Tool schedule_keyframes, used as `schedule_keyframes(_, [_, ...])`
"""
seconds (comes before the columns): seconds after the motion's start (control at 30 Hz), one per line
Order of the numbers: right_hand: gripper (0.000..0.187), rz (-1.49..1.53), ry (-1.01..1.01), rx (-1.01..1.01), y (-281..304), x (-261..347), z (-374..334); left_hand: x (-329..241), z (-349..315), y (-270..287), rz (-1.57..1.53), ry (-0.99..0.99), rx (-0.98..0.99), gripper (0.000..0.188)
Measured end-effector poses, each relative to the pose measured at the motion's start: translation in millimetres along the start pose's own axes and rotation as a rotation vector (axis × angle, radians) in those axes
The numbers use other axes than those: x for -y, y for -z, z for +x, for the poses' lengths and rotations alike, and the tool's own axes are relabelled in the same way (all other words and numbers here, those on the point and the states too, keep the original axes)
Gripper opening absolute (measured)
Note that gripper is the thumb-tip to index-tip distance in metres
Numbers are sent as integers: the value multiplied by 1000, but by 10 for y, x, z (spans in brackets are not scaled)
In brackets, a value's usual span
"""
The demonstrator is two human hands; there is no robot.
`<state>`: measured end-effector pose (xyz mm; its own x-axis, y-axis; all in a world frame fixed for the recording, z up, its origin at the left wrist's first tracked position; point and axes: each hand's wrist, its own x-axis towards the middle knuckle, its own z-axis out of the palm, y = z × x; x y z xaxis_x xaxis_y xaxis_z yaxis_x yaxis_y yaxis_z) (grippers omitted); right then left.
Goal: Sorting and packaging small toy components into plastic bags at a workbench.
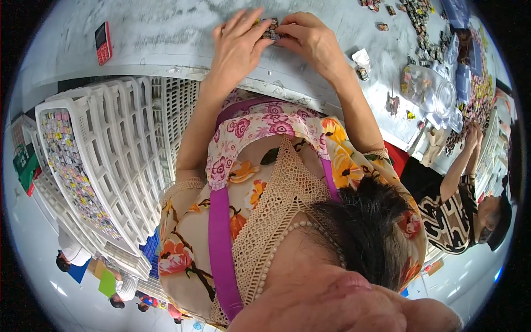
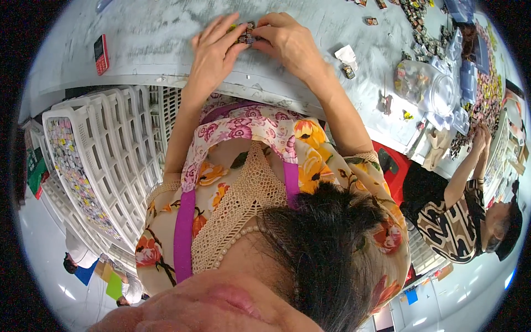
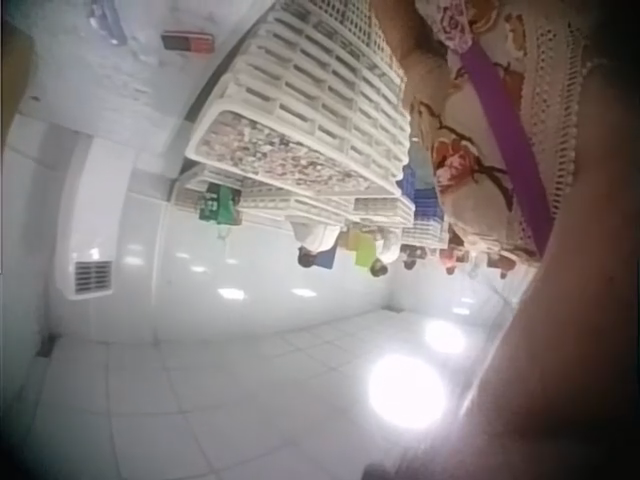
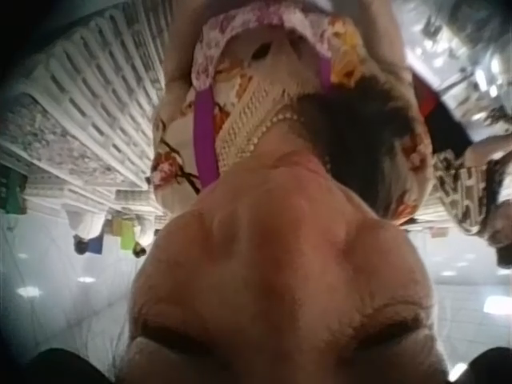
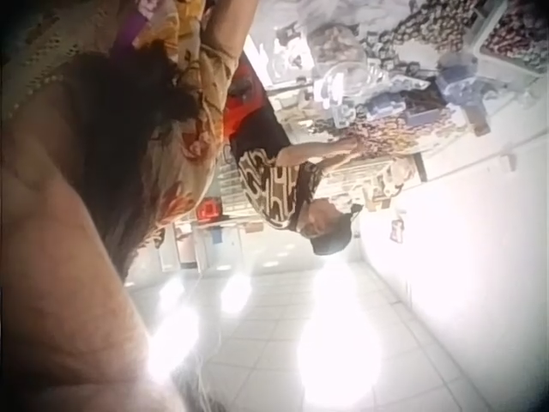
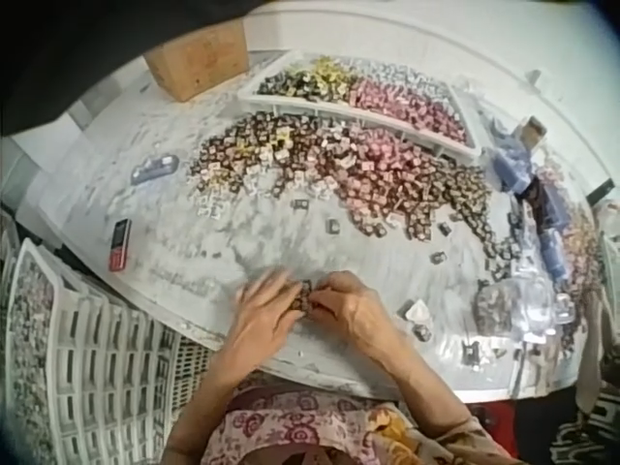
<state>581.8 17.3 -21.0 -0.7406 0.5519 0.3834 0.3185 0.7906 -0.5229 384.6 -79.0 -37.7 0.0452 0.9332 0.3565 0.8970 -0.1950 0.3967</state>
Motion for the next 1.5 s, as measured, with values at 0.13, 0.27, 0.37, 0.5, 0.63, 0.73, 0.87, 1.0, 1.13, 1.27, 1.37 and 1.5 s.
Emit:
schedule_keyframes(0.13, [22,-5,54,-9,-36,-60,33,2,-37,-103,-6,-19,-43,37])
schedule_keyframes(0.27, [17,20,83,-1,-20,-53,60,8,-92,-85,-31,6,-5,38])
schedule_keyframes(0.37, [15,-10,119,33,38,-1,77,-5,-109,-74,-11,37,26,40])
schedule_keyframes(0.5, [16,-174,209,86,-5,20,71,-5,-99,-75,-21,28,18,40])
schedule_keyframes(0.63, [18,-172,245,82,22,-10,122,9,-93,-91,1,23,21,39])
schedule_keyframes(0.73, [20,-47,235,12,151,-118,197,-3,-72,-84,8,30,31,39])
schedule_keyframes(0.87, [20,2,0,-107,430,-580,596,28,-134,-95,1,15,-7,38])
schedule_keyframes(1.0, [16,-165,-44,-334,627,-1092,915,27,-123,-118,-22,-7,-25,37])
schedule_keyframes(1.13, [16,-426,-64,-113,532,-1512,1070,40,-155,-111,-54,21,-24,38])
schedule_keyframes(1.27, [9,-718,-85,10,334,-1743,1058,42,-92,-78,-164,15,-78,42])
schedule_keyframes(1.37, [9,-674,-18,-81,484,-1582,1110,100,-80,-78,-243,49,-110,50])
schedule_keyframes(1.5, [17,-608,9,-153,521,-1516,1012,127,-102,-42,-345,83,-140,56])
